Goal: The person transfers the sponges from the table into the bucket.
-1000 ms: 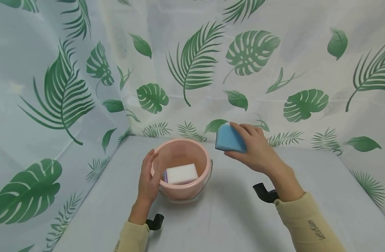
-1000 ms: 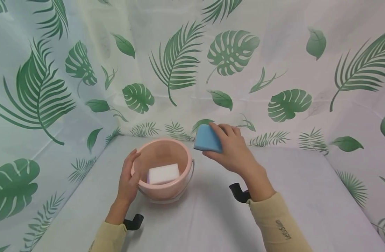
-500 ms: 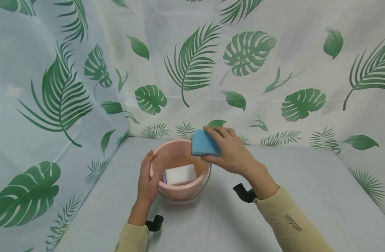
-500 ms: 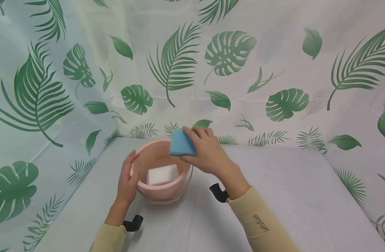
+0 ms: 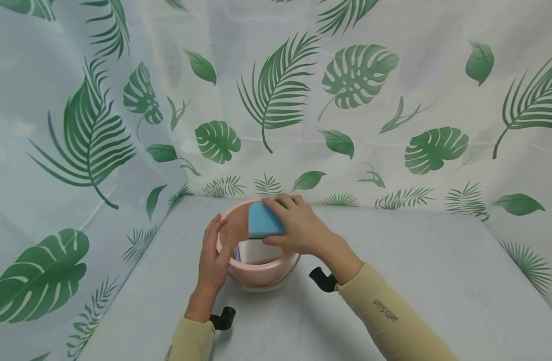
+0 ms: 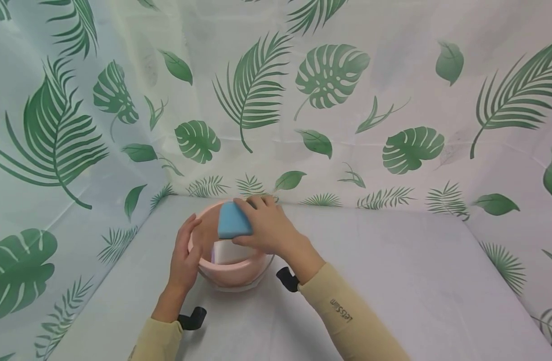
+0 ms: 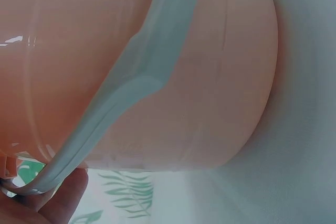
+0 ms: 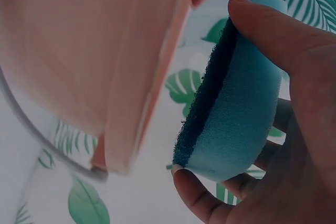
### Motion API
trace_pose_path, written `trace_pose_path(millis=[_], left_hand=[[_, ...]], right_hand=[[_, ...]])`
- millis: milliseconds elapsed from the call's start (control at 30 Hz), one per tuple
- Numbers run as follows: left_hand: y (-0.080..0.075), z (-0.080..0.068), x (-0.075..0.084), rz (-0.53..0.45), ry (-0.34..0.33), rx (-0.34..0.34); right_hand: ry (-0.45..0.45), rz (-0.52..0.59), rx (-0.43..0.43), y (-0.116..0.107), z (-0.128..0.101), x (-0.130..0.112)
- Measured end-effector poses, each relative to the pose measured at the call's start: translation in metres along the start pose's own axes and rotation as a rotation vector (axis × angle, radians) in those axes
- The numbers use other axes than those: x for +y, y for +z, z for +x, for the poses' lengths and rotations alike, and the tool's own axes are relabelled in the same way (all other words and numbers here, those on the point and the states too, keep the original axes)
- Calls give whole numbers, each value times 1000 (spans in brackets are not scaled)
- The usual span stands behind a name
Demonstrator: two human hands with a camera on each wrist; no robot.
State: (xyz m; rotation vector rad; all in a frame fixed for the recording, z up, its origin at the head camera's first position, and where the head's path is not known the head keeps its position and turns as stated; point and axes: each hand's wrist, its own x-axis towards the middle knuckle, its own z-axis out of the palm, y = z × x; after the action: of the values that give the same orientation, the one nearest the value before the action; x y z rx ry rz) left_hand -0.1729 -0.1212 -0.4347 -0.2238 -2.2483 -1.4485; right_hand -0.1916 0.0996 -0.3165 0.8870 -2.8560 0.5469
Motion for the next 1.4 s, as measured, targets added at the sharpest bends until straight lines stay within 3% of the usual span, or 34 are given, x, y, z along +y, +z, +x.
trace_pose_path(millis=[333,767,1400], left_hand=[[1,0,-3,-7,17,-4],[0,1,-5,2,11,-9],[-2,3,-5,-4,7,-4]], right_hand=[[-38,-10,-44,23,10,-10],[-43,-58,-113,25,12,-11],[-71,-46,-49,18,9,-11]])
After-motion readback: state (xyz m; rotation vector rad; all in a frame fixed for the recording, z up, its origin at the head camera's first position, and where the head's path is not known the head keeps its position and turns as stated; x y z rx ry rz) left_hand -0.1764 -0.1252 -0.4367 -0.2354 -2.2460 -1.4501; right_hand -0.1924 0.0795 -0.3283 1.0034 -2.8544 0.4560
